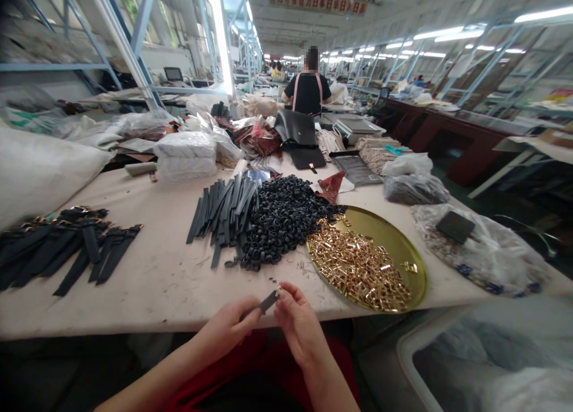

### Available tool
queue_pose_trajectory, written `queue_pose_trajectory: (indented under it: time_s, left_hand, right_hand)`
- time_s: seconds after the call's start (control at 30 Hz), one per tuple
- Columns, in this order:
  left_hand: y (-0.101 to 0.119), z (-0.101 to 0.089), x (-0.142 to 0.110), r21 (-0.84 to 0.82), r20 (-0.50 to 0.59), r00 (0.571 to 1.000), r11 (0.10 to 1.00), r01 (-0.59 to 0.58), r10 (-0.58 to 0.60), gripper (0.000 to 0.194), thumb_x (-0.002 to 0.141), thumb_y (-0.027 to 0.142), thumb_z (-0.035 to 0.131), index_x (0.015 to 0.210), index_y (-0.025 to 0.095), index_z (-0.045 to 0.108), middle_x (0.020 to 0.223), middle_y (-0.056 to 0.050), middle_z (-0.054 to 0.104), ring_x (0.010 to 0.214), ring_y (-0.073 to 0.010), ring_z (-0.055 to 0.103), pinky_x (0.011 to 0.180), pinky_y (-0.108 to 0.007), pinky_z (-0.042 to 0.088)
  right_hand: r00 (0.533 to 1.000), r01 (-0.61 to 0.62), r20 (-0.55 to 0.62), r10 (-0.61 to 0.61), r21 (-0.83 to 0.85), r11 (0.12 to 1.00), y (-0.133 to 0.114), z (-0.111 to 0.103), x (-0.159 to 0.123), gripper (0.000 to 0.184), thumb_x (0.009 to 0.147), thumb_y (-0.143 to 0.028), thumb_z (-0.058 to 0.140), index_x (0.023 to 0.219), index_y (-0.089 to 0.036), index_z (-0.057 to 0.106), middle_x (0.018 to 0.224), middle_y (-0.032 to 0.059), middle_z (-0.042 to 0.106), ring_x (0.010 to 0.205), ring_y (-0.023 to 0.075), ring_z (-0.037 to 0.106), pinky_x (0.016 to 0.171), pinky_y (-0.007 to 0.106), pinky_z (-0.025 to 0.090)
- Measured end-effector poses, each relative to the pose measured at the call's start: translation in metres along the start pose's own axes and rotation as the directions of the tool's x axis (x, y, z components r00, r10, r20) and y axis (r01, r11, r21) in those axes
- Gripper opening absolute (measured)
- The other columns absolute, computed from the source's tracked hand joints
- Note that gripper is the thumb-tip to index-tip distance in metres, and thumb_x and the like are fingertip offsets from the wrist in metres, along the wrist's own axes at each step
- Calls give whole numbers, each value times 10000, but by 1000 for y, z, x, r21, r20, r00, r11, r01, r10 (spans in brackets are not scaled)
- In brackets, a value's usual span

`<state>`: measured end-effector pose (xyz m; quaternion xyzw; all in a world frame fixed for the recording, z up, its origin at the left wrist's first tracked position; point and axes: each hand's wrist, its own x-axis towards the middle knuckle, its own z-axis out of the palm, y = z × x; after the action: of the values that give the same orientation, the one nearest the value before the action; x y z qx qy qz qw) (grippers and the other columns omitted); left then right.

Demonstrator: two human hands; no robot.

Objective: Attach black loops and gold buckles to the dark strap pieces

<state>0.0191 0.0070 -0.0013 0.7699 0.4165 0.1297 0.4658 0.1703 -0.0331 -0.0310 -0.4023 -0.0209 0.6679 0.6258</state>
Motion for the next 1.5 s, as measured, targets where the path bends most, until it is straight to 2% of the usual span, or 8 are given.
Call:
queue_pose_trajectory:
  time_s: [0.2,0.37,0.47,0.63,0.93,1.1,1.37,1.5]
  left_hand:
    - [-5,-5,3,170,-2,995,981,-97,99,235,835,335,389,726,188,536,672,-3,550,623,-132,474,576,-221,297]
    - [-2,2,5,-61,-31,999,997,39,-41,200,825,318,386,744,172,497,636,14,528,593,-123,465,533,-211,305]
    - [-2,6,4,-188,37,992,974,125,-120,200,813,333,395,759,163,486,603,33,507,557,-114,451,515,-207,319]
    - [-5,5,3,-192,-31,995,978,84,-92,171,799,291,399,765,155,498,702,15,538,676,-129,476,623,-224,355]
    - [-3,3,2,-212,72,985,963,168,-156,190,801,309,397,730,161,493,589,38,496,510,-92,412,475,-197,295]
    - [-9,6,3,-425,141,978,883,199,-152,231,802,375,424,759,153,471,588,53,492,382,-47,339,372,-178,248]
    - [-8,4,3,-477,151,973,849,225,-173,250,785,396,451,712,156,445,590,43,507,373,-38,343,365,-178,241]
    - [-2,3,1,-484,152,968,839,249,-200,247,778,388,450,687,159,436,549,53,475,370,-41,327,380,-189,234]
  right_hand:
    - [997,-72,2,72,-9,997,20,6,-6,277,569,-223,762,798,-187,609,689,-60,624,534,17,551,528,114,476]
    - [983,184,24,-183,-220,958,28,12,-10,207,638,-287,711,750,-164,588,663,-41,613,562,44,536,558,156,463]
    - [988,149,-17,-154,-165,975,25,14,-10,226,608,-268,729,727,-172,563,634,-49,597,524,48,521,531,167,450]
    - [993,119,53,-110,-226,967,26,14,-11,240,641,-290,701,788,-170,554,720,-22,617,611,73,553,579,189,453]
    - [993,116,-15,-119,-144,983,27,13,-12,279,610,-250,713,798,-183,518,689,-48,586,538,46,518,551,170,446]
    - [985,174,61,-164,-295,940,30,11,-12,264,671,-291,660,863,-189,510,666,-43,582,564,78,525,573,208,445]
    - [973,230,117,-198,-494,839,29,8,-15,217,698,-359,625,728,-159,548,612,-34,567,569,79,490,573,202,398]
    - [985,174,95,-147,-443,879,28,9,-16,214,751,-378,554,718,-169,524,579,-42,524,539,80,464,557,215,391]
